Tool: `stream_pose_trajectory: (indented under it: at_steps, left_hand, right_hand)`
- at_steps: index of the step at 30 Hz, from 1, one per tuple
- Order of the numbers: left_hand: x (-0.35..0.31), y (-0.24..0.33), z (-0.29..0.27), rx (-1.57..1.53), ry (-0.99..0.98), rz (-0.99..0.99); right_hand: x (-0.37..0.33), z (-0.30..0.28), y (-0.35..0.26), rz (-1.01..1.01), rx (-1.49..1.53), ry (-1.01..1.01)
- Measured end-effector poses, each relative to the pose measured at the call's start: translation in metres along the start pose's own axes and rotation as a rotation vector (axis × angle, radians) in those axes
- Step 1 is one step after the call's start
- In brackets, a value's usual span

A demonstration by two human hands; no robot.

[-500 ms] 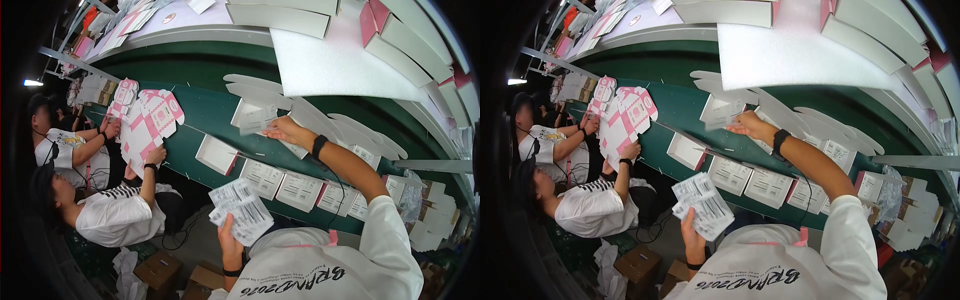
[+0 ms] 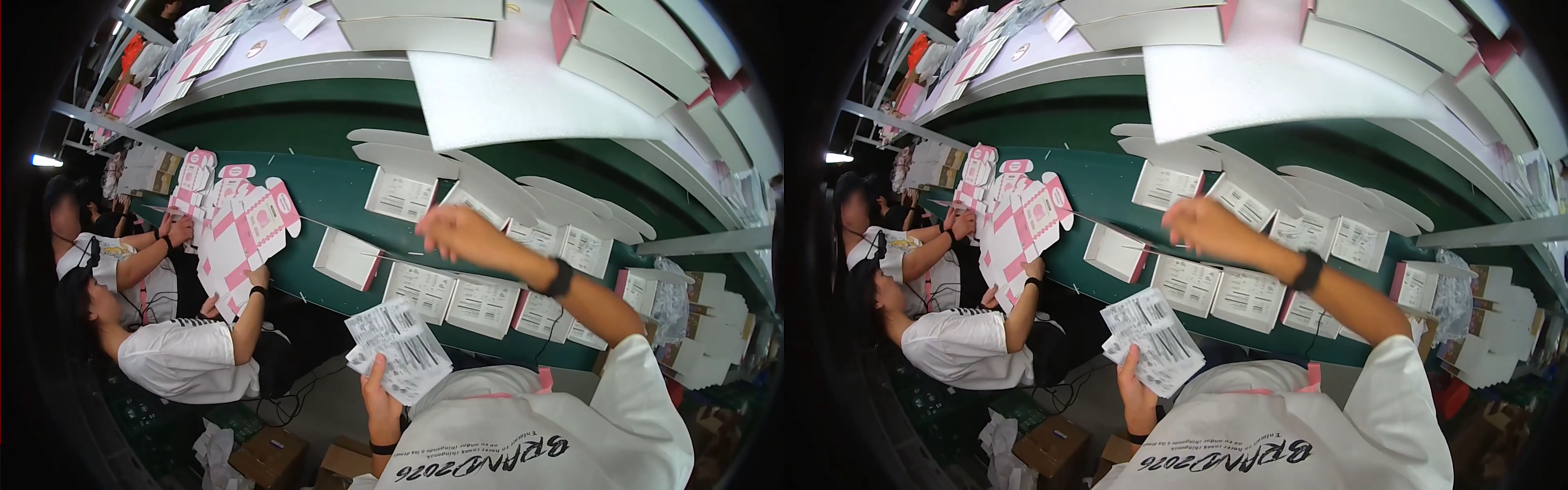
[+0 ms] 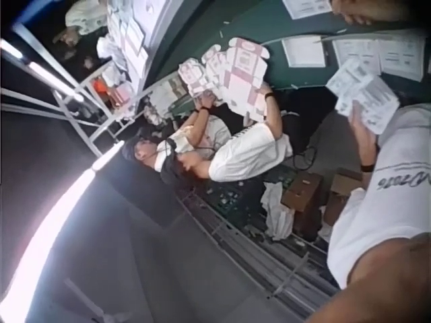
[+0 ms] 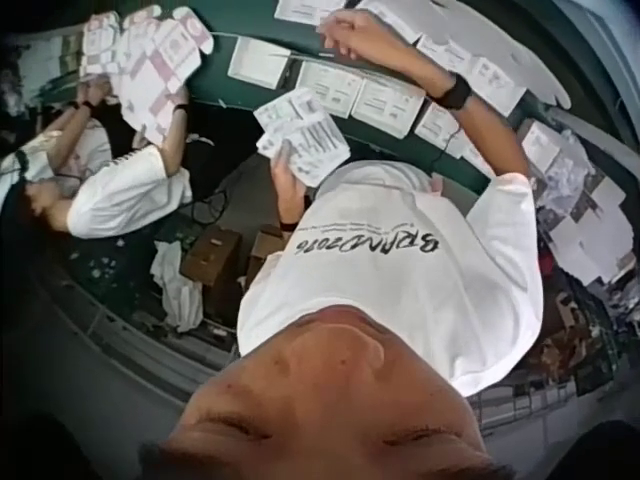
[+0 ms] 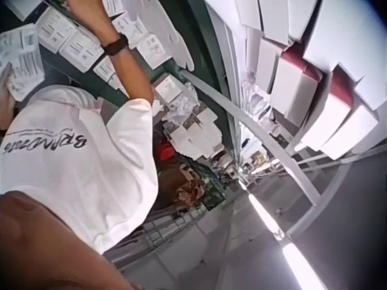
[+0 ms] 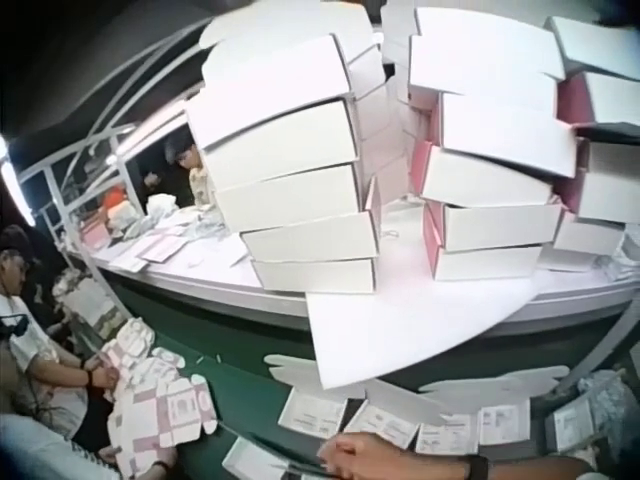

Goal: The person picks up a stack of instruction sheets and places them into open boxes before adding white cables from a container. They continue the process by placing more instruction sheets and cables into a new set of boxes.

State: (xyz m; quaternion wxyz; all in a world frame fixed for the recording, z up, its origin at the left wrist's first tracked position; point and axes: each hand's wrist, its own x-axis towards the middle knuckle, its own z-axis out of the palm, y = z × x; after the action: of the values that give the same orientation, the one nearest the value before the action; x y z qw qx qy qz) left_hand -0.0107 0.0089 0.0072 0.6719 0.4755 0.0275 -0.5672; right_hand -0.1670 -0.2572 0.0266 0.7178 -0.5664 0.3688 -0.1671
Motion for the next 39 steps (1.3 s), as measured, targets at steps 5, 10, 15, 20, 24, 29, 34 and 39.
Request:
stream_pose_trajectory:
  at_steps: [5,10,15,20,24,29,34,39]
  left_hand:
    - [-0.001,0.000,0.010,0.021,-0.106,-0.056]
    - [0.002,-0.003,-0.005,0.115,-0.183,-0.119]
    - [-0.007,0.009,-0.034,0.083,-0.136,-0.098]
    - [-0.014,0.018,-0.094,-0.020,0.026,0.035]
    - [-0.037,0.025,-0.127,-0.076,0.116,0.101]
    - [-0.055,0.023,-0.143,-0.108,0.159,0.145]
    - [-0.052,0.019,-0.144,-0.082,0.165,0.088]
    - [-0.038,0.025,-0.129,-0.015,0.128,0.039]
  right_hand:
    - [-0.110,0.072,0.027,-0.221,-0.505,0.197]
    - [-0.124,0.086,0.078,-0.053,-0.306,0.084]
    - [-0.119,0.112,0.091,0.088,-0.055,0.058]
    - [-0.071,0.133,0.114,0.286,0.387,0.037]
    - [0.002,0.168,0.143,0.427,0.874,0.050]
    - [0.095,0.214,0.166,0.393,1.058,0.089]
    - [0.118,0.233,0.192,0.377,1.078,0.113]
    - [0.013,0.224,0.152,0.282,0.554,-0.176]
